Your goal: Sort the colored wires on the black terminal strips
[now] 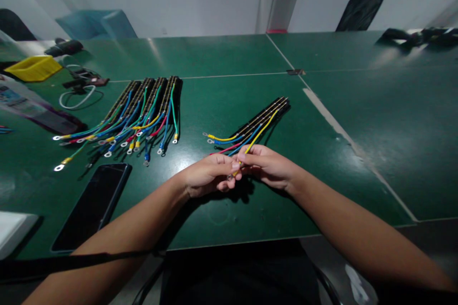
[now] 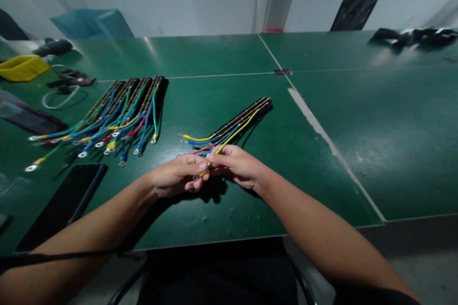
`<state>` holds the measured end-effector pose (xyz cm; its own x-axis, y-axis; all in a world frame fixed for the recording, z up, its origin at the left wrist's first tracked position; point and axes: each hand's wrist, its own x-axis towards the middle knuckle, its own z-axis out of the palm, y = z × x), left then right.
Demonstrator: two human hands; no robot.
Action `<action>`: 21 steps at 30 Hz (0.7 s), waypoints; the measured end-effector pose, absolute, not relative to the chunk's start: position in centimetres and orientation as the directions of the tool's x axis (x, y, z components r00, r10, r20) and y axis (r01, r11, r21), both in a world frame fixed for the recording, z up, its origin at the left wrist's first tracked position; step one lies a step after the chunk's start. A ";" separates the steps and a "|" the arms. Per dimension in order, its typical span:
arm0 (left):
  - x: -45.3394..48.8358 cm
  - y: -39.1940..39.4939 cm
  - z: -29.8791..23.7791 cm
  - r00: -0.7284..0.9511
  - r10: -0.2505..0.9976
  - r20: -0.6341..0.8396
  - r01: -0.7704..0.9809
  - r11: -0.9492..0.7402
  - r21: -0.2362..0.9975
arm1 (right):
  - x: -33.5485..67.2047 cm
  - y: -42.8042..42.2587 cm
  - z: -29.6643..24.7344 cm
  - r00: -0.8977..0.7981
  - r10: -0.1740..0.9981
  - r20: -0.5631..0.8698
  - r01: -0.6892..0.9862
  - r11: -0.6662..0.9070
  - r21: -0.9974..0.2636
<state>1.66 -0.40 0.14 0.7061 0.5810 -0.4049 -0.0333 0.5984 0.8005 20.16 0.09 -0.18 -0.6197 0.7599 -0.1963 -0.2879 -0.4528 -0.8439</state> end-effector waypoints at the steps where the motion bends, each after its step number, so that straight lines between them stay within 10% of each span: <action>1: 1.6 -0.4 0.2 0.707 0.576 -0.410 -0.024 0.599 0.800 | 20.2 0.1 -0.2 -0.625 0.757 -0.190 -0.289 -0.450 -0.845; 21: 1.7 -0.5 0.3 0.717 0.565 -0.408 -0.040 0.618 0.785 | 20.0 0.0 0.2 -0.582 0.778 -0.238 -0.289 -0.471 -0.833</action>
